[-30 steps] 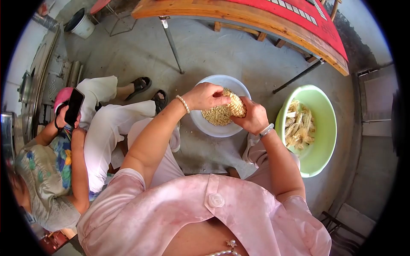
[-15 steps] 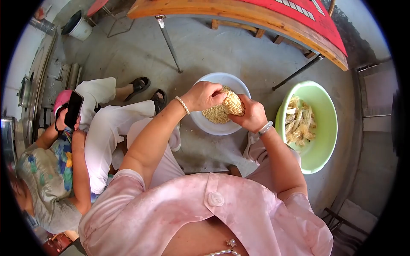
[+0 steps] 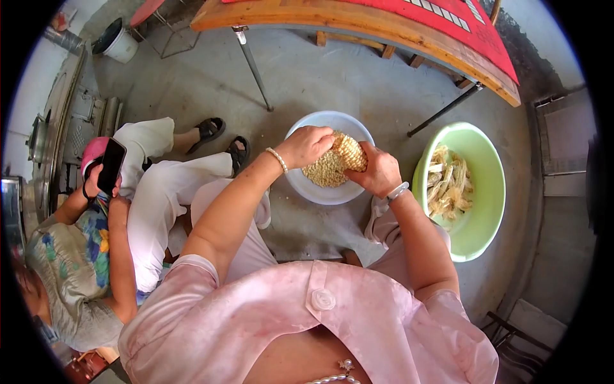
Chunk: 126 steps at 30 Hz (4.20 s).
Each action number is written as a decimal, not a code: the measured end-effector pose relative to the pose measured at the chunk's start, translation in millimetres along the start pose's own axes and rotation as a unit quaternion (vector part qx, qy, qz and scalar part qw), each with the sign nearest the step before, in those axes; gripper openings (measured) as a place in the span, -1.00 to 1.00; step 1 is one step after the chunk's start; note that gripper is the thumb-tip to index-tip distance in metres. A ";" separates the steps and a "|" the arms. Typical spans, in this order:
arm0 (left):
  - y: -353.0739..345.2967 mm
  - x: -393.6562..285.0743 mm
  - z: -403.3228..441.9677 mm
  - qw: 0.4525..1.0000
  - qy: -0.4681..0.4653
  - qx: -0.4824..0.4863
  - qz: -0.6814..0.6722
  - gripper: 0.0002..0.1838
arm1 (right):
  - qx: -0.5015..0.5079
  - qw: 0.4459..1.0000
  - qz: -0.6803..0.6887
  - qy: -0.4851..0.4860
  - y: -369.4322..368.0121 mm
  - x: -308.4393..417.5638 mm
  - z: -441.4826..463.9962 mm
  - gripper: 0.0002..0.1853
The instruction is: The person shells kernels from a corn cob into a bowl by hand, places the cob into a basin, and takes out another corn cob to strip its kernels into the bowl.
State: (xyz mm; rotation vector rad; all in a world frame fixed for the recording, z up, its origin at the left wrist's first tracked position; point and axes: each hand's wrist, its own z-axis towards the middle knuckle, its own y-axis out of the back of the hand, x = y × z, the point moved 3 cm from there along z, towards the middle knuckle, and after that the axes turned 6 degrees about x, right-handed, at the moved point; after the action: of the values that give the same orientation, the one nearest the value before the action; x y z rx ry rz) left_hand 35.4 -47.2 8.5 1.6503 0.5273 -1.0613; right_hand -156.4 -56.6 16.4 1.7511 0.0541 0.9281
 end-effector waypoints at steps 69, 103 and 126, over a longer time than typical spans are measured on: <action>0.5 -9.9 -1.0 0.997 0.014 0.075 -0.018 -0.82 | -0.024 0.998 -0.050 0.004 -8.8 3.7 -3.4 -0.47; -45.9 -3.6 -3.6 0.981 0.041 0.003 0.187 -0.80 | 0.075 0.988 -0.100 -0.090 -20.0 2.8 -5.3 -0.60; -25.3 6.9 9.1 0.982 0.047 0.069 -0.167 -0.67 | 0.082 0.990 0.048 -0.102 -10.1 -2.9 1.5 -0.42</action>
State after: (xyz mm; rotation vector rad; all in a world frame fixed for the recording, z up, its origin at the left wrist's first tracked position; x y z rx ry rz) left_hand 15.8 -48.0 -11.3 1.7791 0.8318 -1.2913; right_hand -153.5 -55.0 6.2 2.0079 -0.0908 0.8283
